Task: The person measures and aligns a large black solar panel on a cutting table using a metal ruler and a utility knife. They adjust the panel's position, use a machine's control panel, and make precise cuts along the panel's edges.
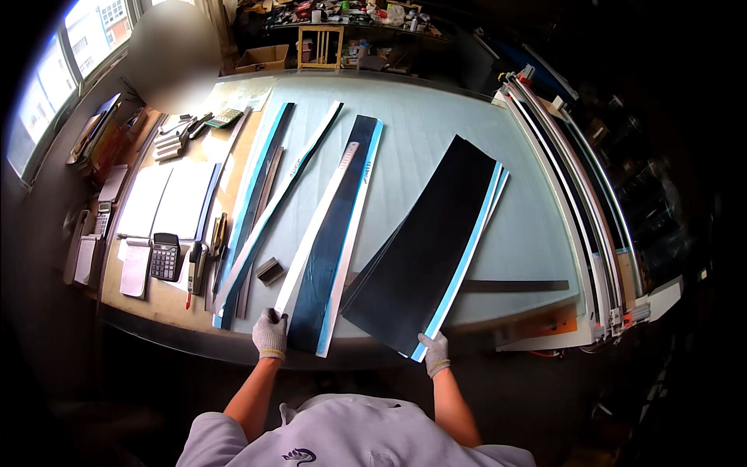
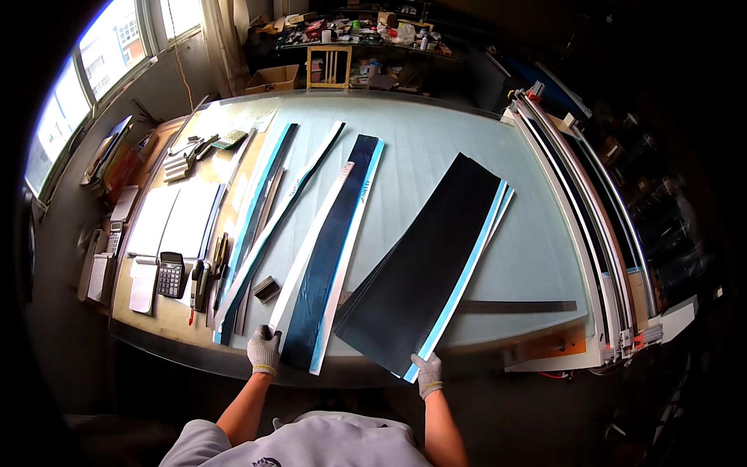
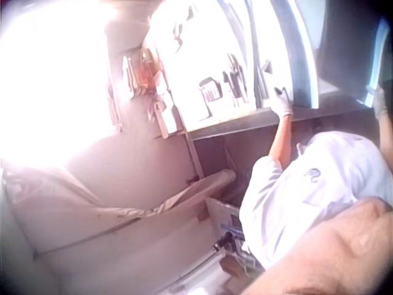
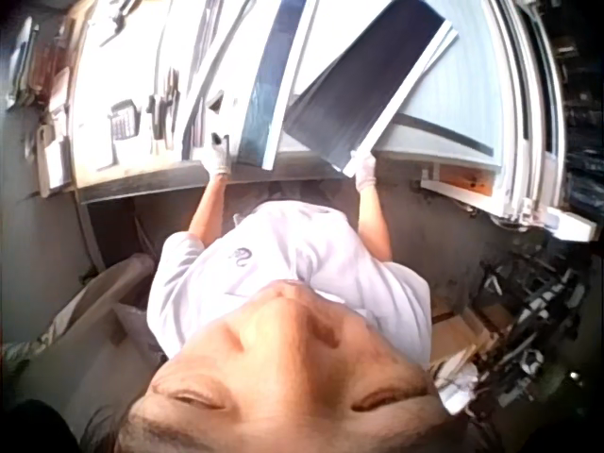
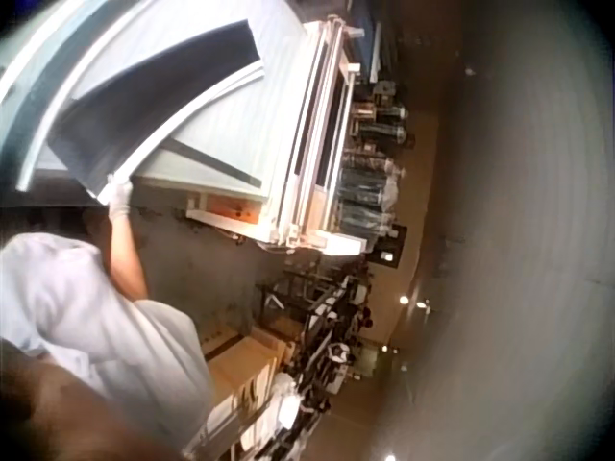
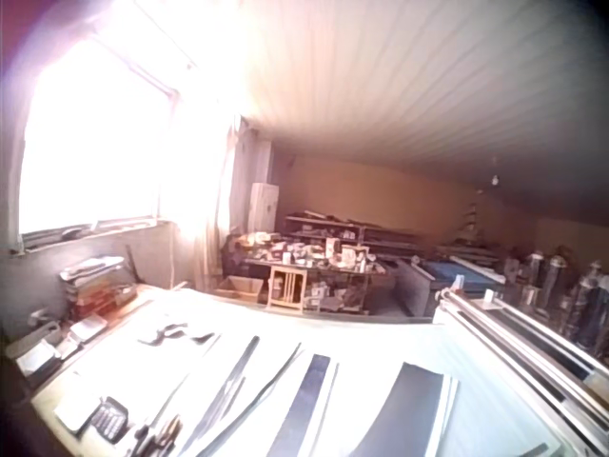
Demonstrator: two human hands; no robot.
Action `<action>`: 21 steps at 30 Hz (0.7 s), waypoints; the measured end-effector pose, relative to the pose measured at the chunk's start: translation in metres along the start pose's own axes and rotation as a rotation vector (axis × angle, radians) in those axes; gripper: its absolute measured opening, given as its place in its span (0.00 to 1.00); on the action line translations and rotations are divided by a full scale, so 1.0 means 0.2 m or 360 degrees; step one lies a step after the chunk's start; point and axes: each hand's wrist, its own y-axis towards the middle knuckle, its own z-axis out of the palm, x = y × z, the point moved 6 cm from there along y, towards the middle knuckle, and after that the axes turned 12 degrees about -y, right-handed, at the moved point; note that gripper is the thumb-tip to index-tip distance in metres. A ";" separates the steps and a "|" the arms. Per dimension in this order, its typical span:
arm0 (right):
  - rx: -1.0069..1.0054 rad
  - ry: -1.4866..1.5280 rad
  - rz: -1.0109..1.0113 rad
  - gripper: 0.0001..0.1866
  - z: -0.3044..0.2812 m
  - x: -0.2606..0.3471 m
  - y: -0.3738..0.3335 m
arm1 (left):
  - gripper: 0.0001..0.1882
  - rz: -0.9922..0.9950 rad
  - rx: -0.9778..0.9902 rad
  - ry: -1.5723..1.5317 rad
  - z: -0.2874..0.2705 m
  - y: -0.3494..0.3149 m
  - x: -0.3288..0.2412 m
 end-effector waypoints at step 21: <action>0.0095 0.0348 0.0371 0.08 -0.01 0.03 0.02 | 0.29 0.0262 0.0784 -0.0630 0.38 -0.03 -0.21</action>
